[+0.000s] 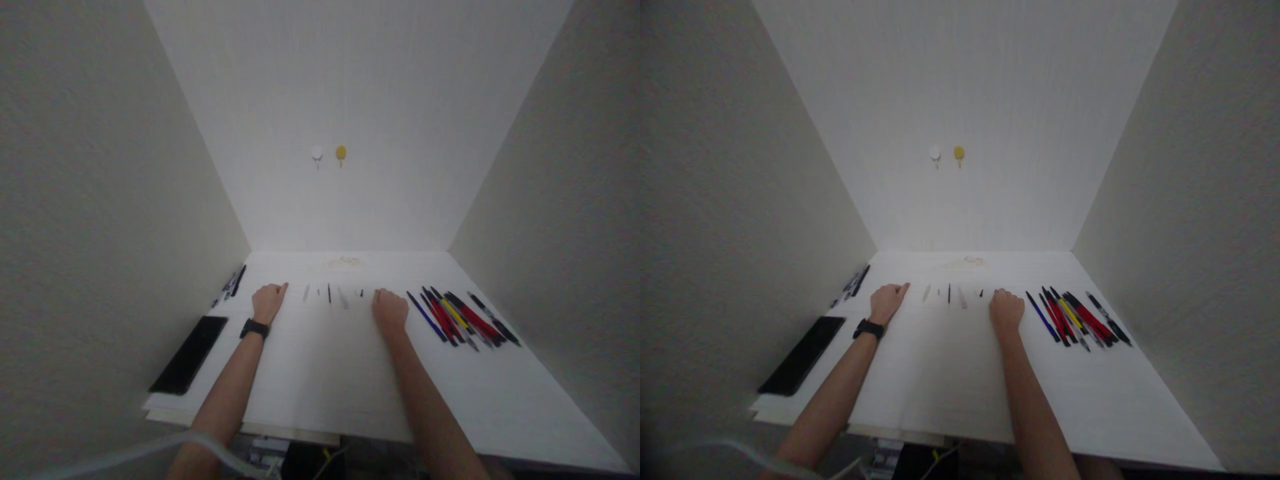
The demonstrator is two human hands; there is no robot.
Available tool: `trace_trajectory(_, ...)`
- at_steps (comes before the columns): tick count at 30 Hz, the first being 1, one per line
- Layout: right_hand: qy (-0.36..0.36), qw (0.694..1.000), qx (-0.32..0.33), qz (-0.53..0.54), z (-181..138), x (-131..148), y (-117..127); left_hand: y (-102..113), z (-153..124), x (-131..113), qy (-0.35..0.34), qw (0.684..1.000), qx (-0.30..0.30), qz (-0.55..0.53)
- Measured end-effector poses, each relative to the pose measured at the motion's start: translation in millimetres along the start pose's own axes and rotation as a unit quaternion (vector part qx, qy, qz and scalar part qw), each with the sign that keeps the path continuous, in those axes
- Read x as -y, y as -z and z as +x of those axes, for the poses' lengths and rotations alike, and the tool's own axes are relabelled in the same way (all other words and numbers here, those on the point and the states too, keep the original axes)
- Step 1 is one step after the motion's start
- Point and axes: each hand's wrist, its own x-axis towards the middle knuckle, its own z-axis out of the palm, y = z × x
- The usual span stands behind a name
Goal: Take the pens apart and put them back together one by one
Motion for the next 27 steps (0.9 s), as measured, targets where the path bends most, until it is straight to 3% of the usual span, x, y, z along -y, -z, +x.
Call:
trace_trajectory(10,-0.016,0.999,0.033,-0.004,-1.2,3.1,1.8,-1.3,-1.3,-2.8,-0.005,0.999,-0.007,0.033)
trace_trajectory(27,-0.028,0.999,0.031,0.011,5.1,4.7,-1.1,-5.7,0.8,-2.1,-0.003,0.998,-0.022,0.059)
